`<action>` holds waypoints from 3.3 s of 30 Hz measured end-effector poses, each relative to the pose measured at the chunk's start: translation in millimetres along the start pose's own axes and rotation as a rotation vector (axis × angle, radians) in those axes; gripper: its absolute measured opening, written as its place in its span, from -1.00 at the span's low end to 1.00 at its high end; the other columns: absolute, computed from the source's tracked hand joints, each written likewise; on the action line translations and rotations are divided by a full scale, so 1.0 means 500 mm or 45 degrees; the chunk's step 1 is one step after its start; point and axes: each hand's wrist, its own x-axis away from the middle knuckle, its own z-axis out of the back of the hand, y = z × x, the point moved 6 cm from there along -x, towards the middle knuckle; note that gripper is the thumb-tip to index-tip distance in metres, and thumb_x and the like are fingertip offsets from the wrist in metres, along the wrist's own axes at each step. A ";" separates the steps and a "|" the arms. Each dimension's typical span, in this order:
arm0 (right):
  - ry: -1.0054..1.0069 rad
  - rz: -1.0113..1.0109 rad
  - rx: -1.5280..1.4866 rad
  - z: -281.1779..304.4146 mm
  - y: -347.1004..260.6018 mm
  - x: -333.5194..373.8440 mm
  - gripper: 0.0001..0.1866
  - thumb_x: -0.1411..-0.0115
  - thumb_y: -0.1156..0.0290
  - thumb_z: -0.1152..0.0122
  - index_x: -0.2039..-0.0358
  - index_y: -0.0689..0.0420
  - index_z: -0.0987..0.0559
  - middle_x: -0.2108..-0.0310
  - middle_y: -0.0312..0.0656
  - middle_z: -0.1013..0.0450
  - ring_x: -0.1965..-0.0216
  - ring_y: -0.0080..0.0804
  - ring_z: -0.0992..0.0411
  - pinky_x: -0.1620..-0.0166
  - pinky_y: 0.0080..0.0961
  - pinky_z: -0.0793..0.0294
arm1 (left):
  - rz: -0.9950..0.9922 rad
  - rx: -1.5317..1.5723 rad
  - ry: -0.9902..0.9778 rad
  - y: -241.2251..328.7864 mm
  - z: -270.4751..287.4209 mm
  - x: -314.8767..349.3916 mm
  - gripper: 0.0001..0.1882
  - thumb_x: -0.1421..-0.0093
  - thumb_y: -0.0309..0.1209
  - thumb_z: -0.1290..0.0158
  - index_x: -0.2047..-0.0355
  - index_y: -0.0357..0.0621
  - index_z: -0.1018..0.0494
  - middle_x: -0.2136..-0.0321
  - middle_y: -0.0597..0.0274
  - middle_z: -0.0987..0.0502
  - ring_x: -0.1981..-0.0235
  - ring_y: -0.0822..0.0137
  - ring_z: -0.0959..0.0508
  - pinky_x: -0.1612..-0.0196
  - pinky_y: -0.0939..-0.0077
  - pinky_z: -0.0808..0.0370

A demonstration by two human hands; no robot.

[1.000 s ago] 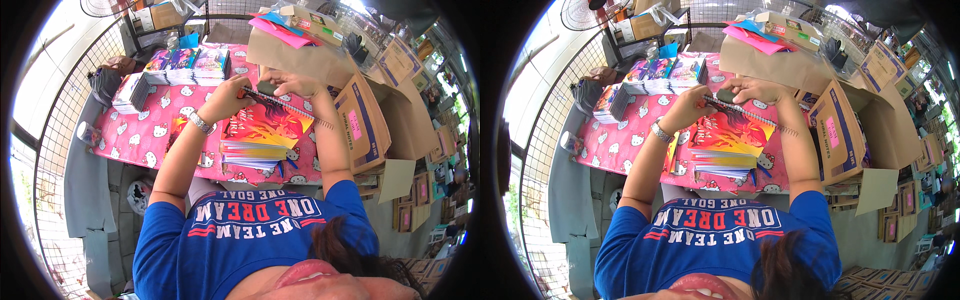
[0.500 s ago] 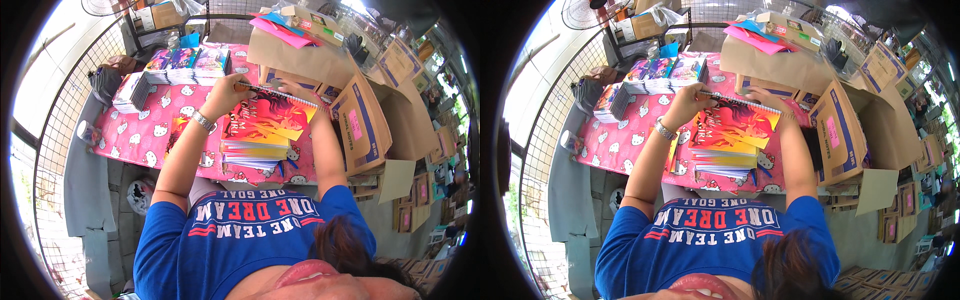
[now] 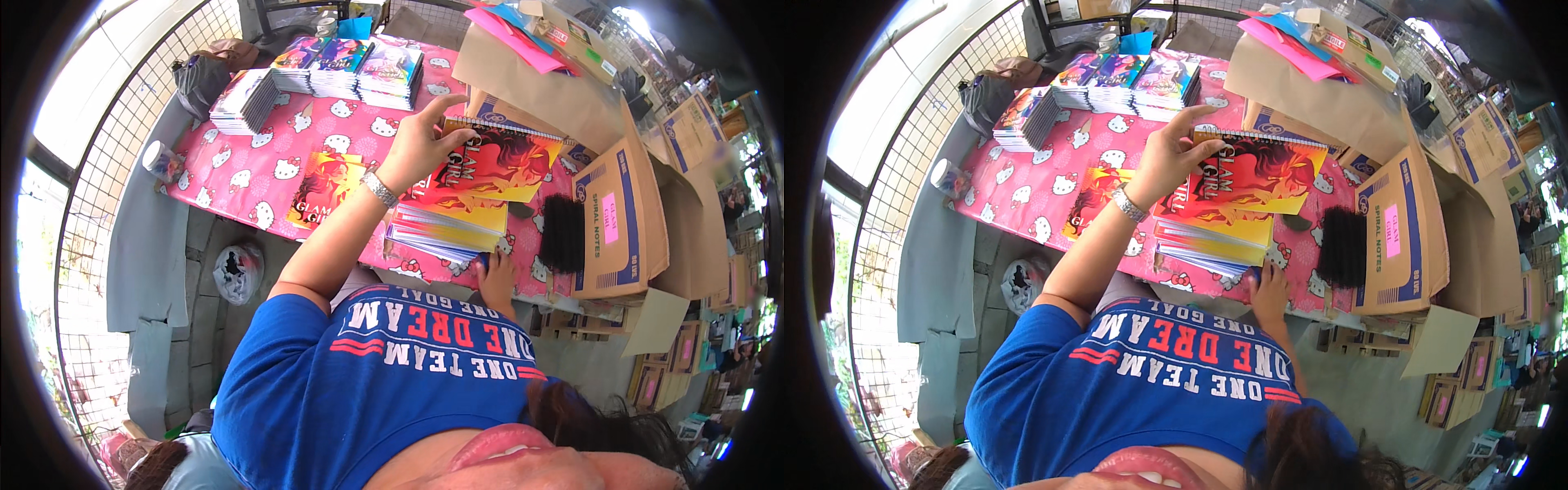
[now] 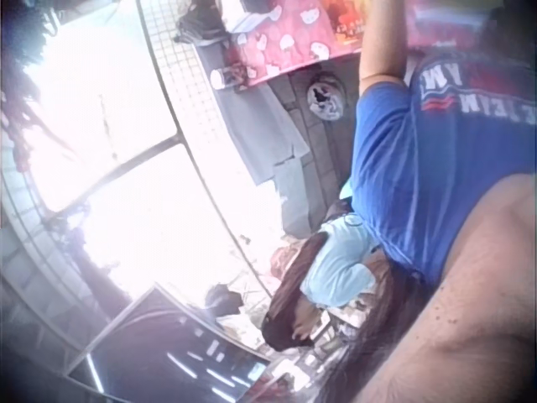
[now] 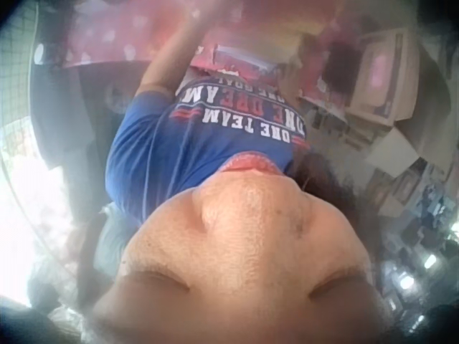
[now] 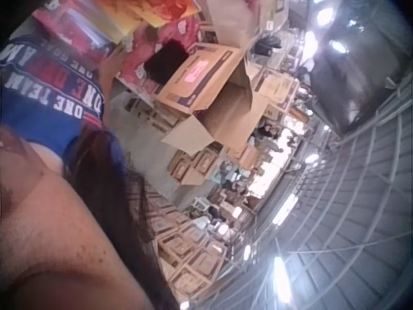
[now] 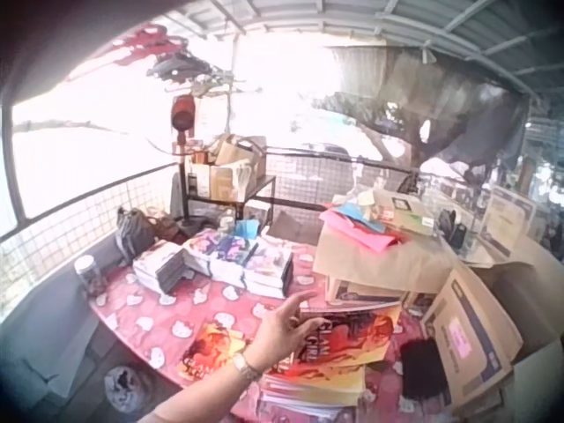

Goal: The person aligns notebooks one at a time and manually threads plastic spiral binding coils through the punched holes, using pliers to trim and secure the ends.

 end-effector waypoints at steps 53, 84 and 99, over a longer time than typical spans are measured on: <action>0.381 -0.484 0.578 0.117 0.221 -0.232 -0.65 -0.16 0.17 -0.27 0.14 0.12 -0.55 0.12 -0.12 -0.42 0.06 -0.17 -0.42 0.05 -0.16 -0.44 | -0.128 -0.657 -0.854 -0.153 -0.121 -0.101 -0.73 -0.19 -0.38 -0.14 0.13 -0.23 -0.58 0.16 0.00 -0.61 0.11 0.04 -0.59 0.00 0.26 -0.50; 0.150 0.076 -0.863 0.406 0.021 -0.332 -0.72 -0.28 0.42 -0.14 0.02 0.14 -0.59 0.05 -0.09 -0.51 0.02 -0.30 -0.49 -0.04 -0.45 -0.43 | 0.050 -0.432 -0.840 -0.089 -0.101 -0.152 -0.78 0.02 -0.59 -0.22 0.30 -0.25 -0.54 0.43 0.15 -0.60 0.35 0.29 -0.60 0.27 0.42 -0.50; 0.535 0.745 -0.917 0.555 -0.221 -0.242 -0.77 -0.23 0.51 -0.24 0.09 0.08 -0.66 0.29 -0.23 -0.45 0.23 -0.37 -0.45 0.12 -0.49 -0.45 | -0.501 -0.872 -0.283 0.110 -0.083 -0.012 -0.77 -0.15 -0.24 -0.16 0.29 -0.08 -0.49 0.40 0.23 -0.53 0.24 0.17 -0.54 0.11 0.27 -0.30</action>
